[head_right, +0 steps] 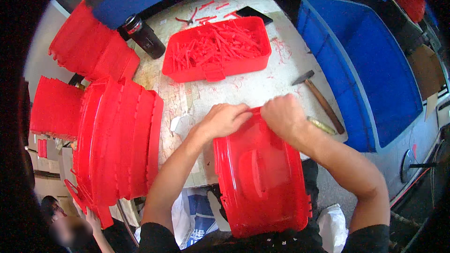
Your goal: The person repeatedly picks red plastic containers from a stack, uses a small handheld tool to scrape and trim excess plastic burrs from the edges and corners, then places the containers into a blue bin. The process is repeated for multiple units.
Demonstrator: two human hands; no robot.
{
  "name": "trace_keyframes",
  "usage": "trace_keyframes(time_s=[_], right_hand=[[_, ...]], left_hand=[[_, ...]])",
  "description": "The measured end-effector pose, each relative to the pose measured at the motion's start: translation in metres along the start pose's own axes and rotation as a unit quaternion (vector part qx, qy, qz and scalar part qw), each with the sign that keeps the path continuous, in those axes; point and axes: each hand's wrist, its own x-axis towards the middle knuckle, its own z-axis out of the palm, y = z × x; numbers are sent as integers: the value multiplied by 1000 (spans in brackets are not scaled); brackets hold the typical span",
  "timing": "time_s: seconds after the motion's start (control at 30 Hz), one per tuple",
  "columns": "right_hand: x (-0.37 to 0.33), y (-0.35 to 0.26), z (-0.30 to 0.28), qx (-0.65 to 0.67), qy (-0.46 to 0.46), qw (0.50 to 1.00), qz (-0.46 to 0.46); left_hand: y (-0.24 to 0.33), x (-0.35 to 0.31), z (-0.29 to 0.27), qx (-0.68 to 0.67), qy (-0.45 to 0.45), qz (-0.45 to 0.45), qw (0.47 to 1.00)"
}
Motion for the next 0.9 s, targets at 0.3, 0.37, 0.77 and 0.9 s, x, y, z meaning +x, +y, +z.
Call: trace_keyframes(time_s=[0.3, 0.37, 0.77, 0.9], right_hand=[[145, 80, -39, 158, 185, 968, 62], [180, 79, -26, 119, 132, 981, 75], [177, 104, 3, 254, 365, 892, 79], [163, 107, -9, 527, 393, 750, 68]], left_hand=[[-26, -54, -27, -7, 39, -201, 979], [-27, -60, -34, -17, 83, -138, 987], [-33, -2, -29, 79, 41, -151, 984], [-53, -63, -26, 92, 158, -295, 938]])
